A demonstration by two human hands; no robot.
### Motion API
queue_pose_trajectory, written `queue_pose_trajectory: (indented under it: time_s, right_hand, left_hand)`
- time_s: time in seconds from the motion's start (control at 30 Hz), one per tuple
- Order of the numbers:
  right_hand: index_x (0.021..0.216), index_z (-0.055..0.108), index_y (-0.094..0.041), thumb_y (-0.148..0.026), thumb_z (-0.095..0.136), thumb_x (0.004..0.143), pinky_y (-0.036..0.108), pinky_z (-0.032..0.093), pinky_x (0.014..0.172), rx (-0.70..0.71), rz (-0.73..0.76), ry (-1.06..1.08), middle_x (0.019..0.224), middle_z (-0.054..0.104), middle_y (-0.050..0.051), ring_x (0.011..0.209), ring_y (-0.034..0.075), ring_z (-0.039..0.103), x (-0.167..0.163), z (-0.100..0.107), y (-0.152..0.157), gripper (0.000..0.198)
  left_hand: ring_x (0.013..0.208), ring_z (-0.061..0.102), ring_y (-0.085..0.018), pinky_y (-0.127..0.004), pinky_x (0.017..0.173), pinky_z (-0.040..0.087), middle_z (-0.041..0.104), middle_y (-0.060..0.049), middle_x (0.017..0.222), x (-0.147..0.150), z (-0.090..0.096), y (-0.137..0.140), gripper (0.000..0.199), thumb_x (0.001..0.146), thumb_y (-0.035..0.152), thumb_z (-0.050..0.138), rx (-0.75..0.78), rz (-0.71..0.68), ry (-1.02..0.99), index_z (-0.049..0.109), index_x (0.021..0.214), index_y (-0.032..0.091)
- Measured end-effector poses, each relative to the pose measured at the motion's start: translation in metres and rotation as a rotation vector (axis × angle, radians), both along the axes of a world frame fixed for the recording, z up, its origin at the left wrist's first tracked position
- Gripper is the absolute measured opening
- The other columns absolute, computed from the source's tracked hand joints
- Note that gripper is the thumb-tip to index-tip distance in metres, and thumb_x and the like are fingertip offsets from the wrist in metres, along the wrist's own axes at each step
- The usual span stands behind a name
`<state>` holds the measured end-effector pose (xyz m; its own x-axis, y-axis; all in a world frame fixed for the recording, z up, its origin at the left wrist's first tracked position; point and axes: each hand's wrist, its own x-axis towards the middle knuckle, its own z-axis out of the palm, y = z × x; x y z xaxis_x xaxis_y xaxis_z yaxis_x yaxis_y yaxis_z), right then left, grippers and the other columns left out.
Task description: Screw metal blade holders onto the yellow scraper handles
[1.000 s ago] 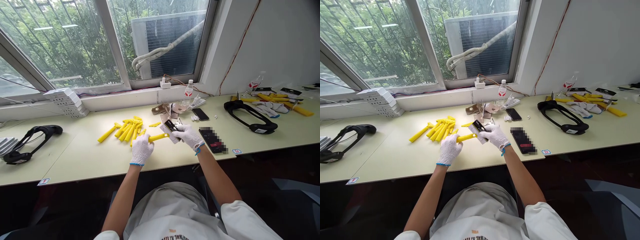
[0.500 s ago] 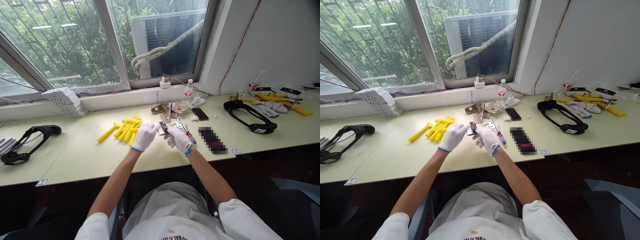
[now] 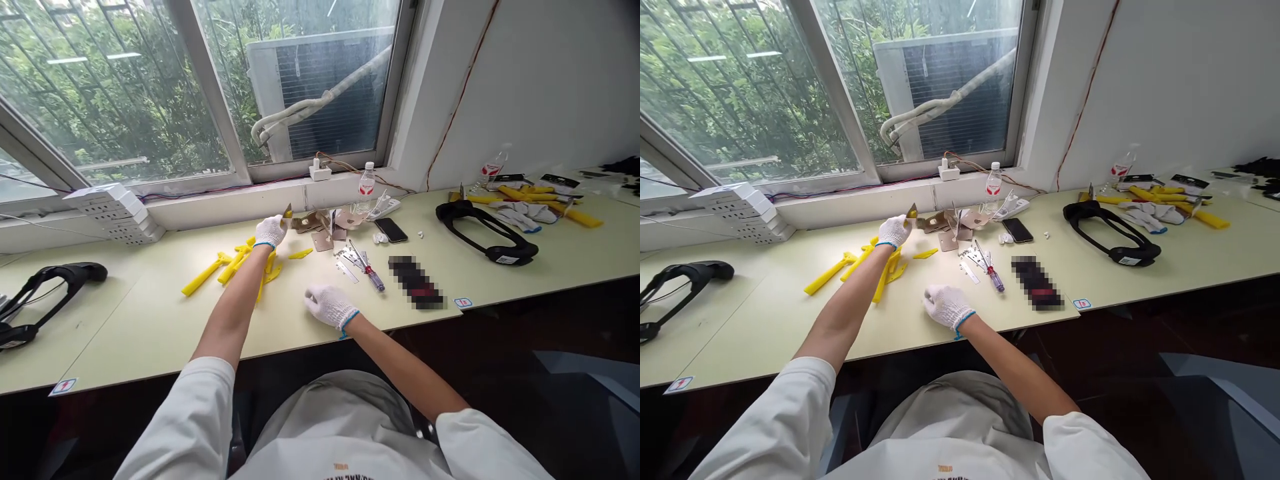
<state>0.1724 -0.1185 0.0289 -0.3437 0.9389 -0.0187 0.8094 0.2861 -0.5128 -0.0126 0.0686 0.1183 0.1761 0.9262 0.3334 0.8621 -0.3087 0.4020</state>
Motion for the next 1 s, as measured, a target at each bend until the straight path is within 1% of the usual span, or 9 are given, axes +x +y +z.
queue_pose_trajectory:
  time_s: [0.1,0.2,0.4,0.5,0.6,0.87,1.0]
  right_hand:
    - [0.118,0.076,-0.020,-0.040,0.060,0.106,0.030,0.042,0.083,0.040,0.024,-0.034,0.109,0.080,0.010,0.098,0.022,0.073,0.000,-0.007,0.001,0.028]
    - [0.121,0.075,-0.021,-0.040,0.058,0.107,0.030,0.041,0.082,0.050,0.042,-0.060,0.112,0.080,0.011,0.099,0.022,0.072,-0.001,-0.009,0.002,0.030]
    - [0.126,0.074,-0.017,-0.039,0.056,0.110,0.030,0.045,0.091,0.003,0.055,-0.109,0.118,0.078,0.014,0.104,0.021,0.072,-0.004,0.005,-0.003,0.033]
    - [0.130,0.072,-0.014,-0.043,0.056,0.111,0.034,0.049,0.099,-0.019,0.061,-0.121,0.119,0.076,0.013,0.105,0.021,0.070,-0.004,0.012,-0.006,0.039]
    - [0.132,0.071,-0.012,-0.047,0.055,0.112,0.038,0.050,0.103,-0.036,0.063,-0.130,0.121,0.074,0.012,0.107,0.021,0.069,-0.004,0.016,-0.007,0.043]
    - [0.134,0.070,-0.013,-0.043,0.054,0.112,0.037,0.049,0.102,-0.049,0.065,-0.131,0.123,0.074,0.012,0.107,0.021,0.068,-0.004,0.021,-0.009,0.040]
    - [0.133,0.071,-0.013,-0.043,0.056,0.111,0.036,0.049,0.101,-0.044,0.065,-0.124,0.122,0.074,0.013,0.107,0.021,0.069,-0.004,0.020,-0.008,0.040]
  left_hand:
    - [0.120,0.070,-0.028,-0.051,0.100,0.062,0.066,-0.015,0.144,0.006,0.003,0.003,0.044,0.107,0.037,0.072,0.016,0.012,-0.034,0.065,0.145,0.017]
    - [0.120,0.070,-0.026,-0.051,0.101,0.061,0.065,-0.015,0.145,0.011,0.007,0.009,0.043,0.108,0.034,0.071,0.030,0.017,-0.065,0.063,0.146,0.016]
    - [0.120,0.068,-0.024,-0.053,0.103,0.058,0.063,-0.018,0.148,0.019,0.015,0.015,0.044,0.110,0.027,0.068,0.056,0.016,-0.106,0.059,0.150,0.011]
    - [0.119,0.068,-0.024,-0.054,0.103,0.058,0.063,-0.019,0.149,0.024,0.016,0.014,0.044,0.110,0.025,0.068,0.066,0.007,-0.104,0.058,0.151,0.011]
    - [0.119,0.068,-0.025,-0.055,0.102,0.058,0.064,-0.018,0.148,0.029,0.012,0.011,0.046,0.109,0.027,0.069,0.069,-0.008,-0.078,0.057,0.151,0.011]
    - [0.120,0.070,-0.027,-0.052,0.100,0.062,0.065,-0.016,0.145,0.047,-0.007,0.005,0.045,0.107,0.036,0.072,0.053,-0.059,0.087,0.063,0.146,0.015]
    - [0.120,0.071,-0.027,-0.049,0.102,0.062,0.067,-0.014,0.143,0.055,-0.009,0.008,0.041,0.107,0.037,0.072,0.068,-0.080,0.175,0.067,0.142,0.017]
